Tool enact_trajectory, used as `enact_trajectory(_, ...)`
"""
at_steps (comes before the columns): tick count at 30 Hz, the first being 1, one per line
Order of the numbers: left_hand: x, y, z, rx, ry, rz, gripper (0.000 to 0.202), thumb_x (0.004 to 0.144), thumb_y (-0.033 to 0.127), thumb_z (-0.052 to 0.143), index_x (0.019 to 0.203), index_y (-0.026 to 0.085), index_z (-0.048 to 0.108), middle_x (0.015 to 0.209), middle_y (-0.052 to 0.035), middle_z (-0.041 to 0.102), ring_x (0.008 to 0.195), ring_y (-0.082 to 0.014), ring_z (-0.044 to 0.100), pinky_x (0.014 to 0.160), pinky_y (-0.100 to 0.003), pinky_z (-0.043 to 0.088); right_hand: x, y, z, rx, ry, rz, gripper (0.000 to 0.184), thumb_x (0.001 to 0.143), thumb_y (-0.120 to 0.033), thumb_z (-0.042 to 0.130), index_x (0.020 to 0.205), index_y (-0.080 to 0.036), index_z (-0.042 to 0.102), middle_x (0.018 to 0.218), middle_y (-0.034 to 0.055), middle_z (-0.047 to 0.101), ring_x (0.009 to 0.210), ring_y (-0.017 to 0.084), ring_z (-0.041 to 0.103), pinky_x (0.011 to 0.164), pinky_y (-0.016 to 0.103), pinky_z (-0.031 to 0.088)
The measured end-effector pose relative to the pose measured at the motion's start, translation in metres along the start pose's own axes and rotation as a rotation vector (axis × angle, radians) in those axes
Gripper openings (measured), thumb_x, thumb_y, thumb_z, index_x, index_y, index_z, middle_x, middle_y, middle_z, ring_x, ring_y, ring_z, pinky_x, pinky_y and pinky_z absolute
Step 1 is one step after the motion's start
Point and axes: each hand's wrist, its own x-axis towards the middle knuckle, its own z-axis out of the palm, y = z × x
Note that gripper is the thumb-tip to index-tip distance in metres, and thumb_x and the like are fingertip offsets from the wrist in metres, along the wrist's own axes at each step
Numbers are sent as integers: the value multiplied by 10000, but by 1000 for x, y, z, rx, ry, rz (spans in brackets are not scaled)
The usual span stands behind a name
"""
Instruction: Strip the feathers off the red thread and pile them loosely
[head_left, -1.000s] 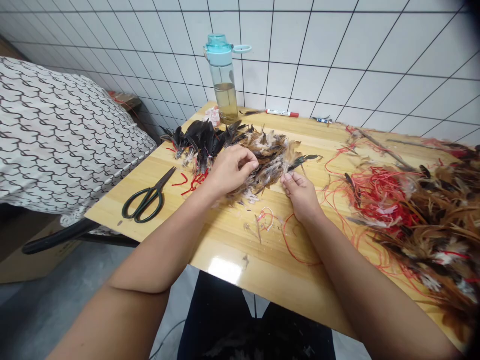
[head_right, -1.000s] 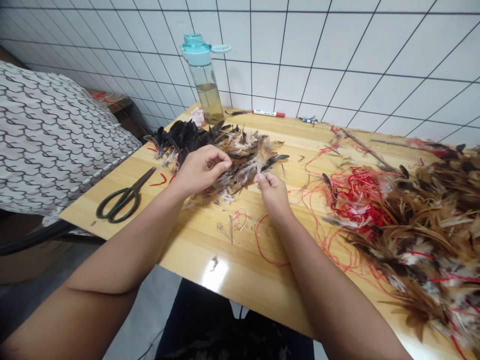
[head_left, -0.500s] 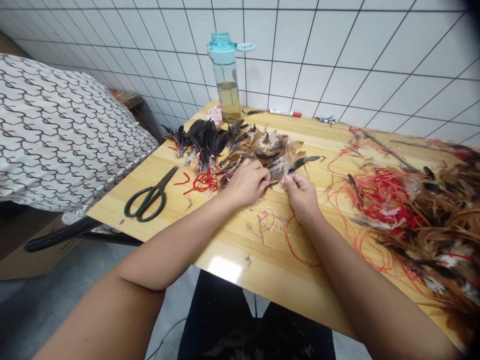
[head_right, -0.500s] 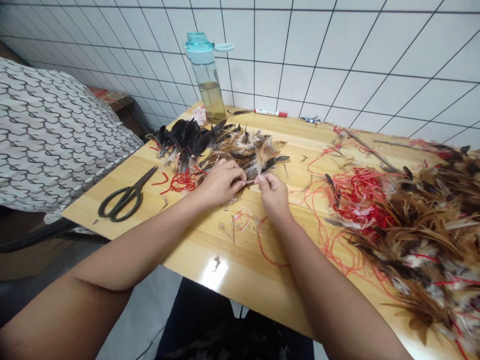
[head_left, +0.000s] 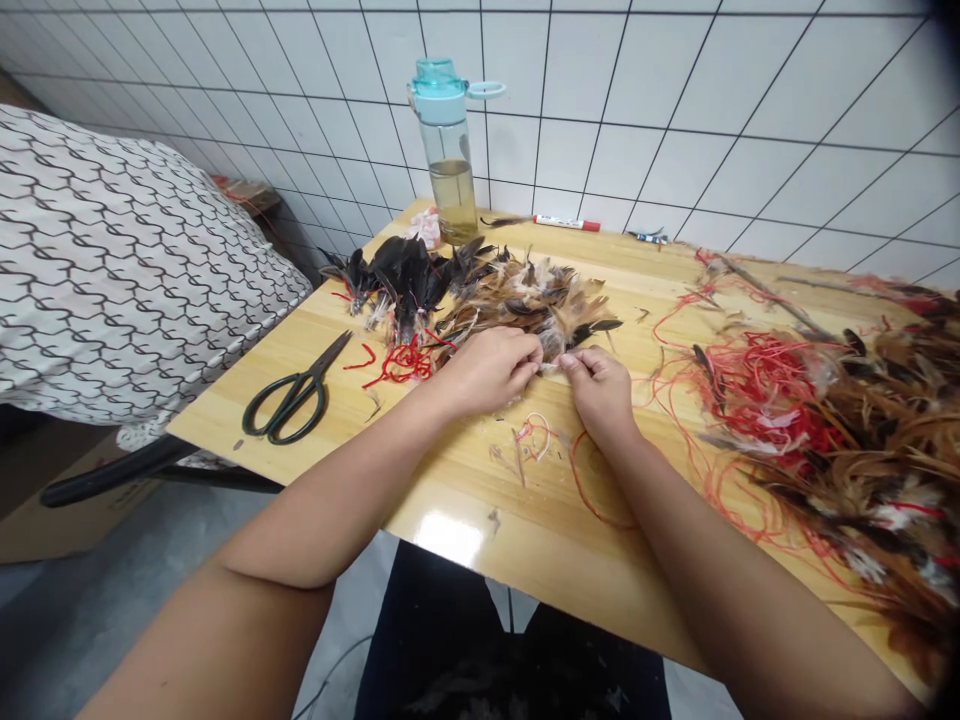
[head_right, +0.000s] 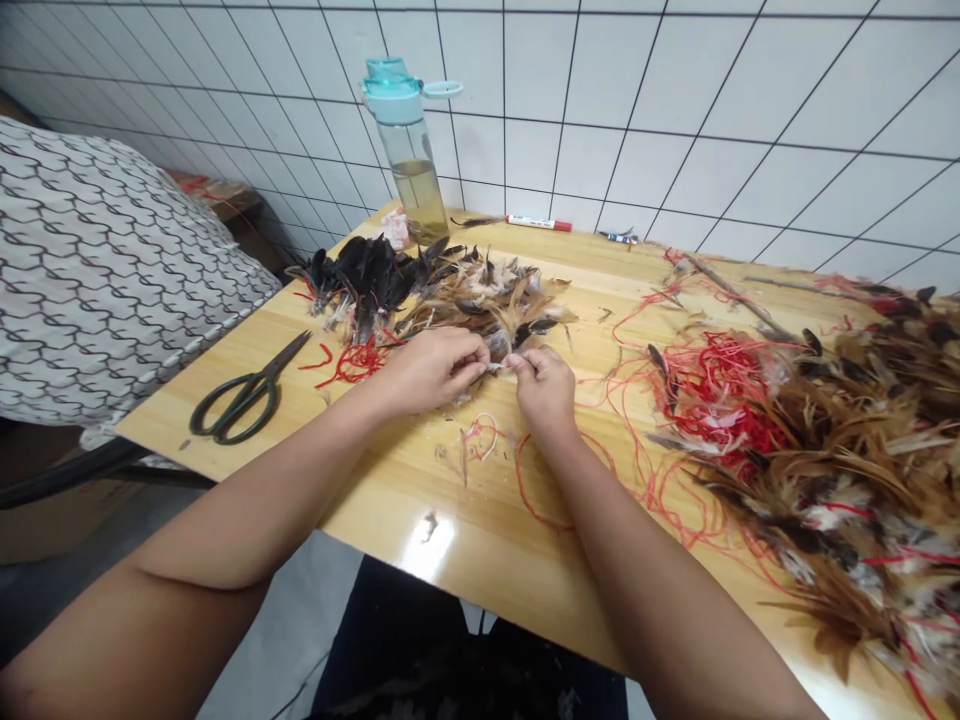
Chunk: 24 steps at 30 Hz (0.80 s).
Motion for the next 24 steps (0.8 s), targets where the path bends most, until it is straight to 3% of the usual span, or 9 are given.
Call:
enact_trajectory(6,-1,2,1,164,-26,23,190,903,193,453,860,159,636,822,-72,651,797,-188,595,738,-310,429,-1,-2,1,-89,-76,-36,212,798,-272,582,601,-216,639,673,30,581,696,187,544,698,322,413)
enact_trajectory(15,-2,2,-2,371,5,67,199,934,248,469,918,157,646,869,-96,643,835,-220,560,733,-352,384,-2,1,3,-143,-200,-57,199,827,-249,573,681,-229,706,754,41,633,780,200,585,746,326,419)
enact_trajectory(24,-1,2,3,334,-9,108,229,950,238,442,914,161,654,876,-79,632,842,-200,523,753,-339,371,-2,3,4,-208,-254,-77,180,813,-225,581,673,-234,694,777,45,653,795,207,585,753,334,426)
